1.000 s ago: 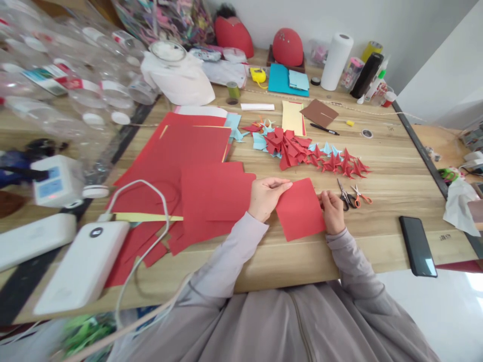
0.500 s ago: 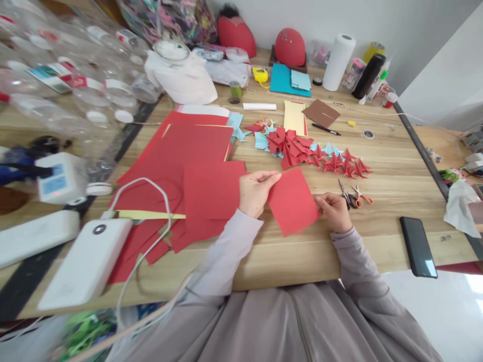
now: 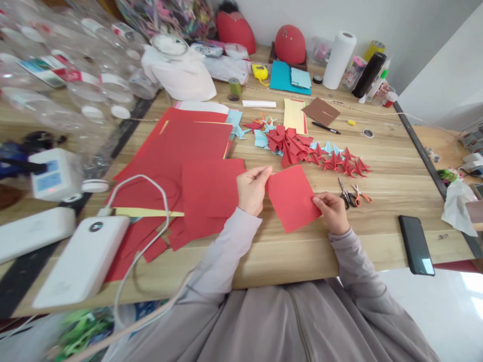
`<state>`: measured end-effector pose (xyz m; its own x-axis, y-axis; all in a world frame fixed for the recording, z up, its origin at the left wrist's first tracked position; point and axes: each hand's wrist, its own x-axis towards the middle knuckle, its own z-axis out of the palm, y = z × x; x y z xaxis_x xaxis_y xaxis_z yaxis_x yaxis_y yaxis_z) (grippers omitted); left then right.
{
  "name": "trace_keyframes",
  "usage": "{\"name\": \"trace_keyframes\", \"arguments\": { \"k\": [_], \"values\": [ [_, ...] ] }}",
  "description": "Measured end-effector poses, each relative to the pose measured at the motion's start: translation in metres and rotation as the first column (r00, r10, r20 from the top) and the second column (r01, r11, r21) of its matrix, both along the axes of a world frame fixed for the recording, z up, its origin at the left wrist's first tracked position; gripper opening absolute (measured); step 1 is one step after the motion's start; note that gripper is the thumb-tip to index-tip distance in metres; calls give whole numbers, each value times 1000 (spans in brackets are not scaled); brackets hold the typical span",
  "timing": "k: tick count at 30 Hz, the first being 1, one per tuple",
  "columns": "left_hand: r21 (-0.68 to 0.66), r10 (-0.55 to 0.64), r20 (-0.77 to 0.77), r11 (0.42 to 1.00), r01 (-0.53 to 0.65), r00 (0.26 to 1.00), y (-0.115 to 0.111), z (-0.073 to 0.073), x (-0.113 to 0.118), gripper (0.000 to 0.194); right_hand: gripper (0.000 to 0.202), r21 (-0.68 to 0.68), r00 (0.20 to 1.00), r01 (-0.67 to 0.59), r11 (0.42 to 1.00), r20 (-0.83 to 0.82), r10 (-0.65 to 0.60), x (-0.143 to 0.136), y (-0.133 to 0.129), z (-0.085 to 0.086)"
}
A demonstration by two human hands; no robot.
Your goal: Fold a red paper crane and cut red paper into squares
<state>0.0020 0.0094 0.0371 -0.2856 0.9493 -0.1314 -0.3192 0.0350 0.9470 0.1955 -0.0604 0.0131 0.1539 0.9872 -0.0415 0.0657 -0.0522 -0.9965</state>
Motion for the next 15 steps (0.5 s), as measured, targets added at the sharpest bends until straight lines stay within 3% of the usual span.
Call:
{"name": "trace_keyframes", "arguments": {
  "k": [2, 5, 8, 11, 13, 14, 15],
  "values": [
    [-50, -21, 126, 998, 27, 992, -2, -1, 2, 40, 30, 29, 999, 52, 998, 1, -52, 1, 0, -1],
    [-83, -170, 265, 977, 198, 949, -13, -9, 13, 51, 31, 38, 994, 108, 993, 7, -109, -1, 1, -1],
    [-92, -331, 255, 927, 364, 908, -25, -23, 26, 41, 32, 35, 991, 121, 992, 50, -123, 0, 2, -3],
    [-92, -305, 196, 941, 327, 932, -27, -36, 30, 32, 32, 34, 968, 191, 981, 159, -194, 13, 1, -5],
    [-71, -244, 175, 963, 259, 954, -25, -41, 27, 29, 30, 61, 884, 298, 953, 360, -299, 28, -4, -6],
    [-60, -218, 168, 971, 230, 961, -23, -42, 25, 28, 26, 96, 780, 342, 935, 526, -339, 36, -7, -7],
    [-51, -201, 161, 976, 211, 966, -22, -43, 23, 27, 22, 118, 626, 357, 926, 706, -331, 43, -11, -7]
  ]
}}
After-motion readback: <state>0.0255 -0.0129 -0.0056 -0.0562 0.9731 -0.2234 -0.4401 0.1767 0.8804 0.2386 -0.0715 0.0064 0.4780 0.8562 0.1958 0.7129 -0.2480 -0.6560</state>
